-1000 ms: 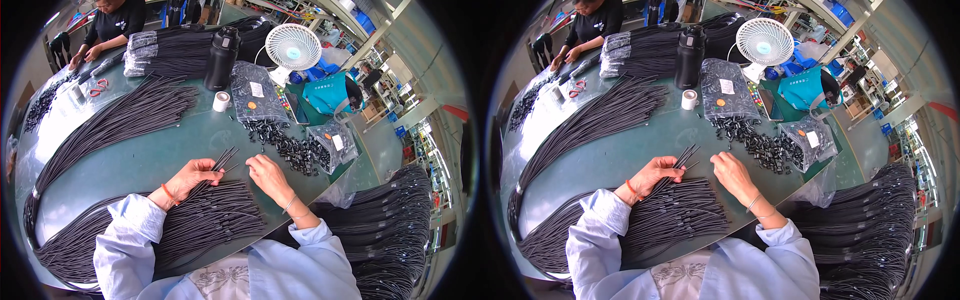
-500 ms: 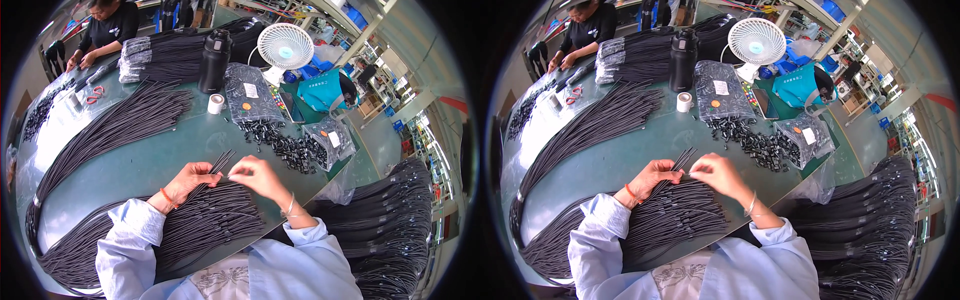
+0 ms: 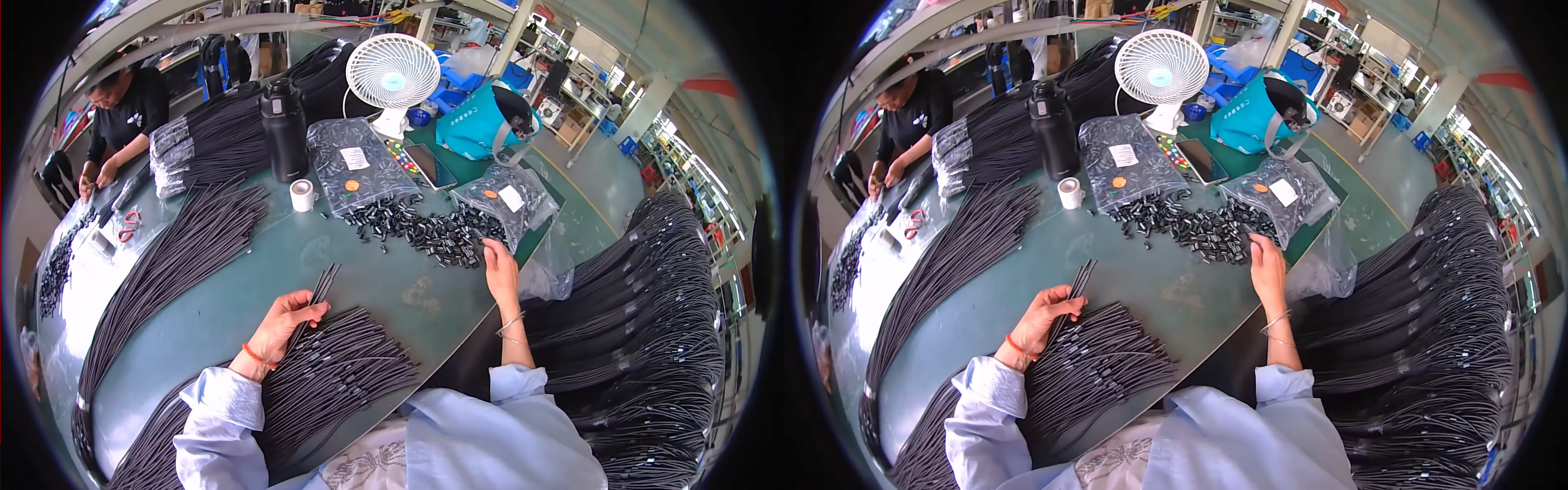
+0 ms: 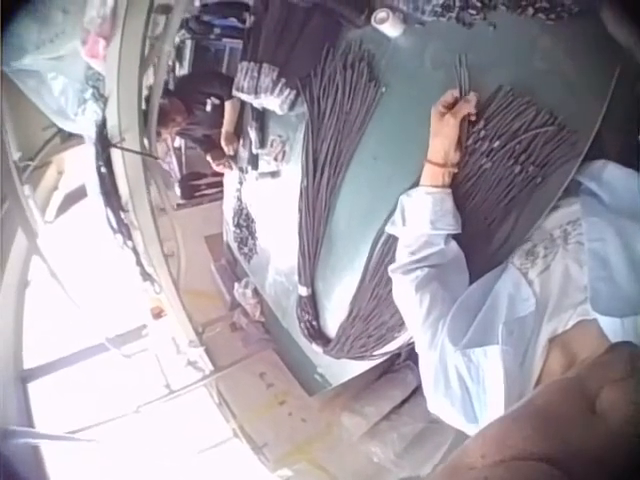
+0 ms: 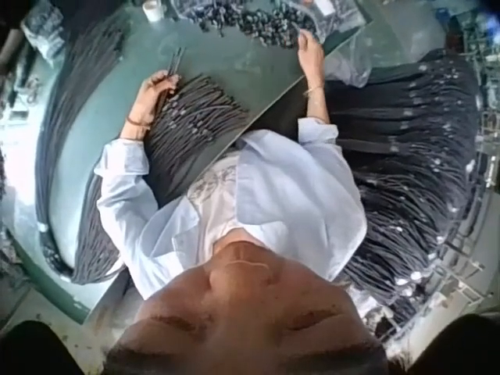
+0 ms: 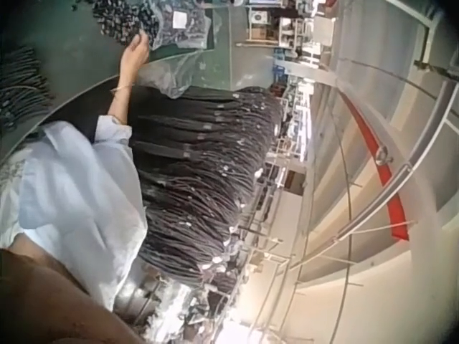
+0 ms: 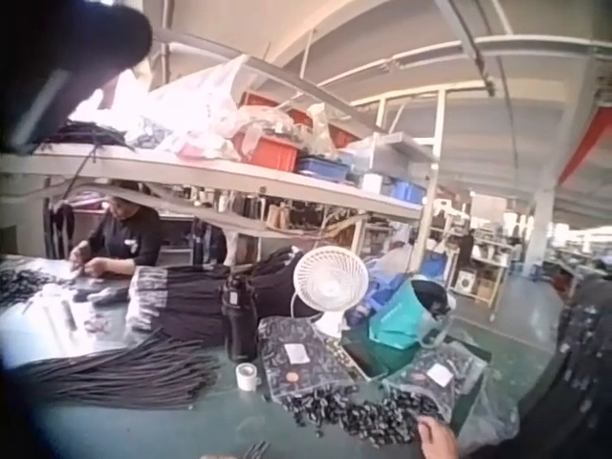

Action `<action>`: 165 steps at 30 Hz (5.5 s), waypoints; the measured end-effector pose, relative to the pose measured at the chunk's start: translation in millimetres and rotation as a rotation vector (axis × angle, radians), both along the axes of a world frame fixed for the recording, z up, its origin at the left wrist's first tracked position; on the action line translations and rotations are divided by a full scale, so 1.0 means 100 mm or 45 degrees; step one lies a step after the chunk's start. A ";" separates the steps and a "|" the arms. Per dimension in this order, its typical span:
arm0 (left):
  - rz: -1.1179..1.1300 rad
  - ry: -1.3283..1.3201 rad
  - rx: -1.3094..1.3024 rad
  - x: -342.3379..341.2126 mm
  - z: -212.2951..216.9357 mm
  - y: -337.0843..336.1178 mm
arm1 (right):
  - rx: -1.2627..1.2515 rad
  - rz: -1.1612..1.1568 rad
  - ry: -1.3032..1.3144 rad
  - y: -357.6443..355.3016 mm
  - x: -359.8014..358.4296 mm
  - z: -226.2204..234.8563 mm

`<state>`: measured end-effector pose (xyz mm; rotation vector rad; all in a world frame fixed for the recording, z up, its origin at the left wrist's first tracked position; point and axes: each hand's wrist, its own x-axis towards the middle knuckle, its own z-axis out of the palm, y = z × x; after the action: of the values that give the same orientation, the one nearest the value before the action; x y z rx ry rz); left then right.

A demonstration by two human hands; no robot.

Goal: Labeling, bundling, and bagging large quantities of black cables on a production floor.

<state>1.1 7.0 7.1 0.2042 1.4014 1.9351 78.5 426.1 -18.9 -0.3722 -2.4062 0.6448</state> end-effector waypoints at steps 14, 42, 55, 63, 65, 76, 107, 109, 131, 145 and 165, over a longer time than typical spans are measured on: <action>0.001 -0.006 -0.192 -0.01 0.14 0.20 | -0.253 0.162 -0.285 -1.12 -0.02 -0.15; -0.031 0.116 -0.066 0.06 0.06 0.14 | 0.621 0.685 -0.156 -1.41 -0.03 0.20; -0.041 0.076 -0.033 0.04 0.05 0.08 | -1.330 1.068 -0.490 -1.78 -0.29 0.44; -0.042 0.108 -0.010 0.03 0.03 0.08 | -1.544 1.082 -0.469 -1.86 -0.30 0.50; -0.047 0.099 -0.008 0.03 0.04 0.08 | -1.524 1.099 -0.499 -1.85 -0.31 0.50; 0.023 -0.088 0.006 0.04 0.09 0.11 | 0.555 1.277 -0.001 -2.39 -0.03 0.54; 0.045 0.129 -0.067 0.01 -0.02 0.13 | -0.962 1.067 -0.340 -1.68 -0.35 0.58; 0.040 0.138 -0.086 0.00 -0.02 0.11 | -0.508 1.154 -0.301 -1.73 -0.34 0.68; 0.034 -0.177 0.124 0.00 0.05 0.09 | -0.004 0.879 0.069 -2.26 -0.02 0.62; -0.012 0.026 0.015 0.03 0.04 0.12 | 0.381 0.382 -0.059 -1.24 -0.09 0.16; 0.015 -0.104 0.075 0.00 0.05 0.13 | 0.164 1.038 0.065 -2.13 -0.18 0.58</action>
<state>0.9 19.9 11.9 0.1435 1.2967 1.9738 60.5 213.4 38.7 0.7118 -2.4844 0.8067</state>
